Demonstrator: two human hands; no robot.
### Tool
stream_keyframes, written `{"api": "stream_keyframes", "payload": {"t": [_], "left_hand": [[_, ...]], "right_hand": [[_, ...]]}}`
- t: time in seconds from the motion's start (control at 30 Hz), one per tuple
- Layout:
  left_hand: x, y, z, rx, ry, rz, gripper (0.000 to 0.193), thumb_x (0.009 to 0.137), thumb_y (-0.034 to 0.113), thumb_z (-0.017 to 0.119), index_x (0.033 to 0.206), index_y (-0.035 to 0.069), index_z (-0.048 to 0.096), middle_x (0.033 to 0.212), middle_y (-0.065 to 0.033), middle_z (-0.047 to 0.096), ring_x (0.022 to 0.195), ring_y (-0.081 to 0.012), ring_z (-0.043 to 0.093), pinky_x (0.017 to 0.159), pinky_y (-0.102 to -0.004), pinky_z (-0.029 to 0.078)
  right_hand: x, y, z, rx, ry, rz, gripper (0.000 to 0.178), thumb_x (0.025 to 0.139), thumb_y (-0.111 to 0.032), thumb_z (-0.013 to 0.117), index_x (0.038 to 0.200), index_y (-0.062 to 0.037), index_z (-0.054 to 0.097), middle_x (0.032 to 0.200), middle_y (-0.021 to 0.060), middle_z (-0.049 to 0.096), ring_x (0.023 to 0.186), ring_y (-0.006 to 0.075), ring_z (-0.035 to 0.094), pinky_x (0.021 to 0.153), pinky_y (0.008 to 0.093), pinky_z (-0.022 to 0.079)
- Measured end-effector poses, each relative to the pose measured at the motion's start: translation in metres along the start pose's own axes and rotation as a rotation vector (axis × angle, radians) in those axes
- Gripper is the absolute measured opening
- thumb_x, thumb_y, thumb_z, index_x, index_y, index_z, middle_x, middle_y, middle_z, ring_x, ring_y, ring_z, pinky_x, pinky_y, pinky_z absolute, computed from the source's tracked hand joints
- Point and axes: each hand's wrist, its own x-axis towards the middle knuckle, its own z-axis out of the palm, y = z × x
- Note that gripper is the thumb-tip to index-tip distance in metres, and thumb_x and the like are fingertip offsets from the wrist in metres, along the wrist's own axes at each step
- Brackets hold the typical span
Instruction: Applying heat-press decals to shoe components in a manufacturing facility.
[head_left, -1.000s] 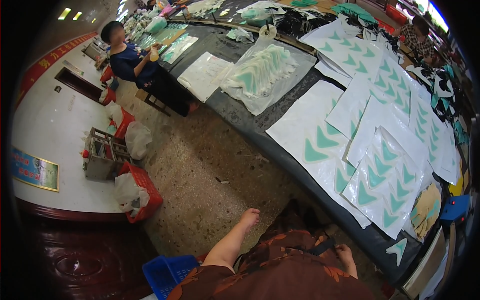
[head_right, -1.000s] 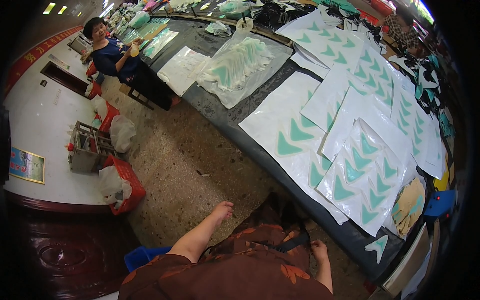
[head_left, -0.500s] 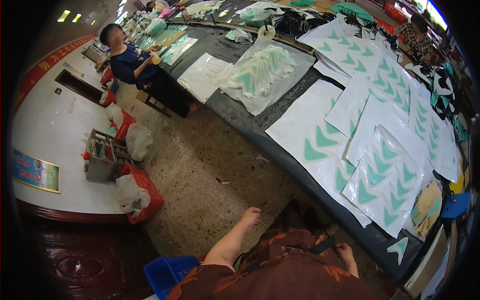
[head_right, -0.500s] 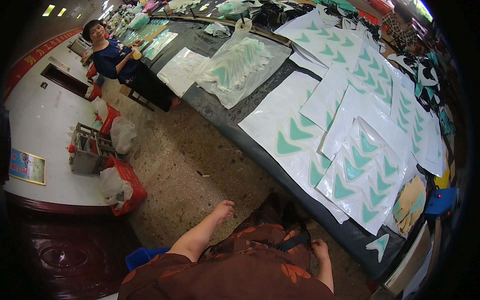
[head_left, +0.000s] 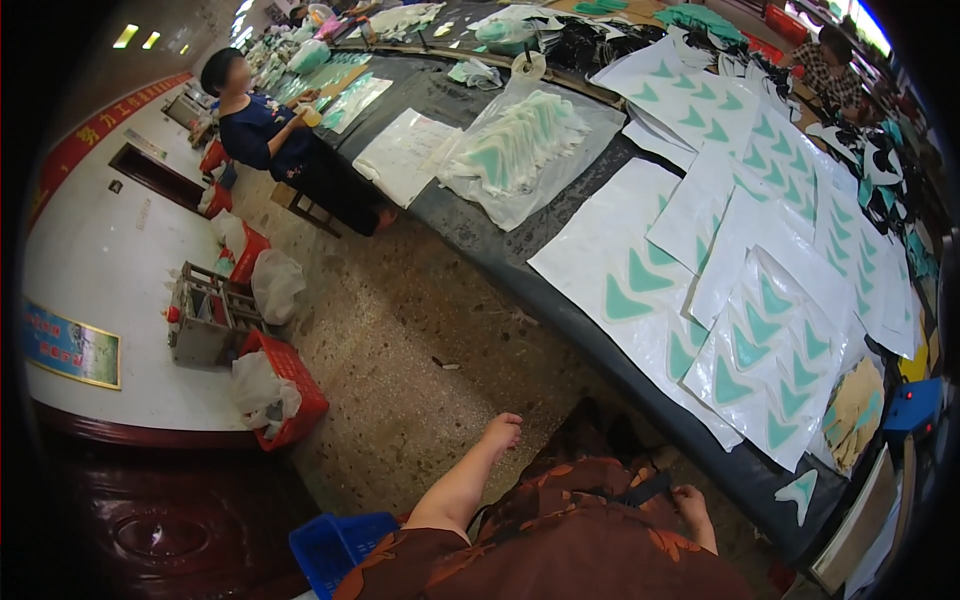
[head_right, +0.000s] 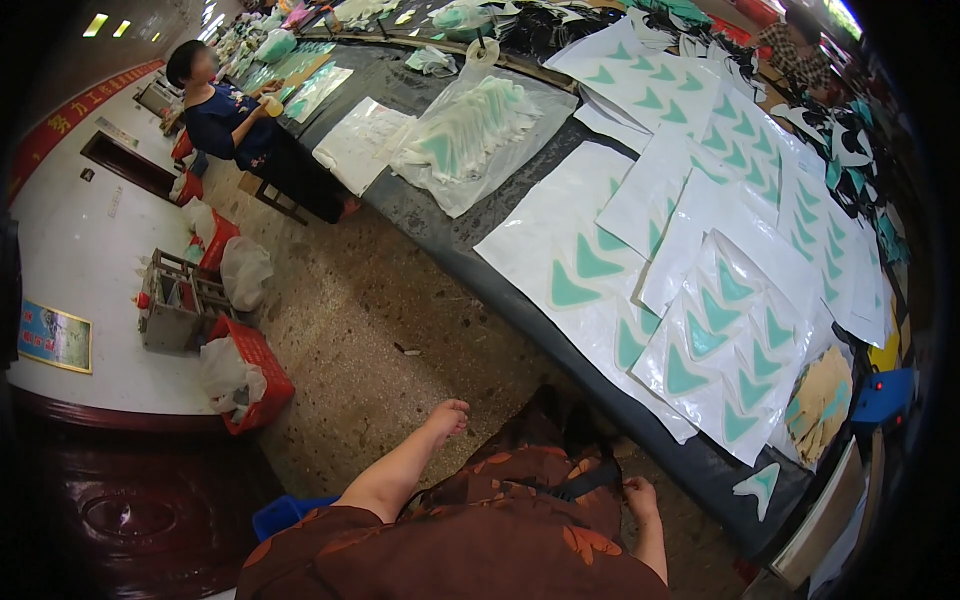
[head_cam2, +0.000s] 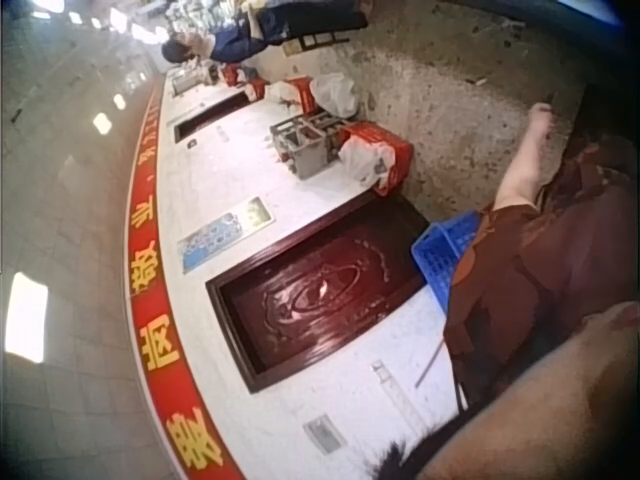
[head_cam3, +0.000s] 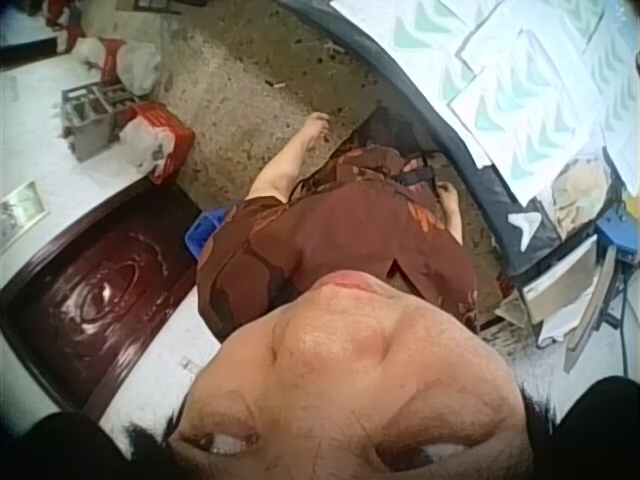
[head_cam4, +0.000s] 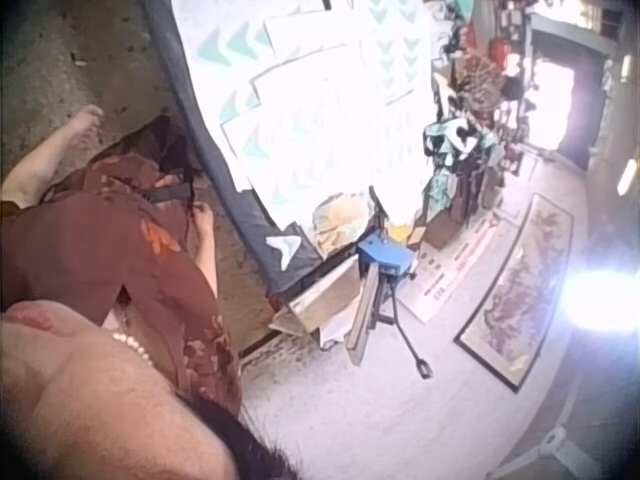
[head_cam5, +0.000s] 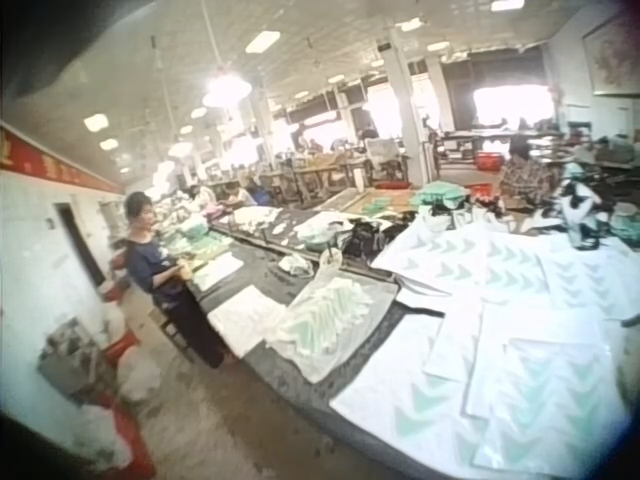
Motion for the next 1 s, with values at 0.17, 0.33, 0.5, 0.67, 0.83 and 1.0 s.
{"api": "stream_keyframes", "payload": {"t": [0.17,0.33,0.5,0.67,0.83,1.0], "left_hand": [[-0.005,-0.004,0.004,0.022,-0.016,0.004,0.033,0.080,0.002,0.056,0.113,0.009,0.057,0.085,-0.0053,0.060,0.070,-0.0160,0.056,0.060,-0.0303,0.048],[0.000,0.002,0.006,0.022,-0.116,0.022,0.034,0.083,0.005,0.056,0.117,0.008,0.055,0.087,-0.0056,0.060,0.074,-0.0163,0.057,0.065,-0.0300,0.049],[-0.002,0.008,-0.012,0.078,-0.059,-0.037,0.035,0.087,0.004,0.050,0.122,0.006,0.049,0.087,-0.0071,0.059,0.070,-0.0166,0.058,0.062,-0.0274,0.051],[0.007,0.034,0.000,0.353,-0.144,-0.110,0.034,0.085,0.002,0.051,0.118,0.008,0.051,0.085,-0.0058,0.057,0.069,-0.0149,0.057,0.060,-0.0268,0.051],[0.025,0.065,0.020,0.413,-0.151,-0.024,0.031,0.084,0.000,0.049,0.114,0.009,0.052,0.085,-0.0045,0.058,0.065,-0.0148,0.057,0.053,-0.0252,0.050],[0.004,0.102,0.077,0.445,-0.207,0.069,0.029,0.086,0.000,0.049,0.114,0.008,0.053,0.084,-0.0037,0.059,0.068,-0.0145,0.059,0.056,-0.0237,0.050]], "right_hand": [[-0.003,0.018,-0.002,0.018,0.013,-0.001,0.014,0.084,-0.005,0.054,0.096,-0.0026,0.061,0.081,0.0069,0.063,0.066,0.0154,0.059,0.058,0.0296,0.047],[-0.003,0.047,0.005,-0.435,0.220,-0.224,0.034,0.090,-0.032,0.055,0.097,0.0004,0.064,0.091,0.0221,0.066,0.086,0.0362,0.064,0.075,0.0432,0.049],[0.013,0.019,0.016,-0.264,0.176,-0.175,0.023,0.083,-0.019,0.059,0.100,-0.0053,0.065,0.095,0.0159,0.067,0.092,0.0316,0.064,0.079,0.0399,0.049],[-0.032,0.040,0.027,-0.020,0.256,-0.001,0.022,0.078,-0.015,0.059,0.098,-0.0077,0.067,0.098,0.0142,0.067,0.097,0.0314,0.062,0.082,0.0399,0.048],[-0.047,0.100,0.045,0.068,0.306,0.083,0.023,0.077,-0.015,0.061,0.098,-0.0079,0.067,0.100,0.0136,0.068,0.097,0.0313,0.063,0.082,0.0397,0.048],[-0.061,0.135,0.046,0.414,0.358,0.165,0.017,0.079,-0.011,0.061,0.094,-0.0046,0.065,0.088,0.0099,0.067,0.078,0.0230,0.063,0.067,0.0364,0.050]]}}
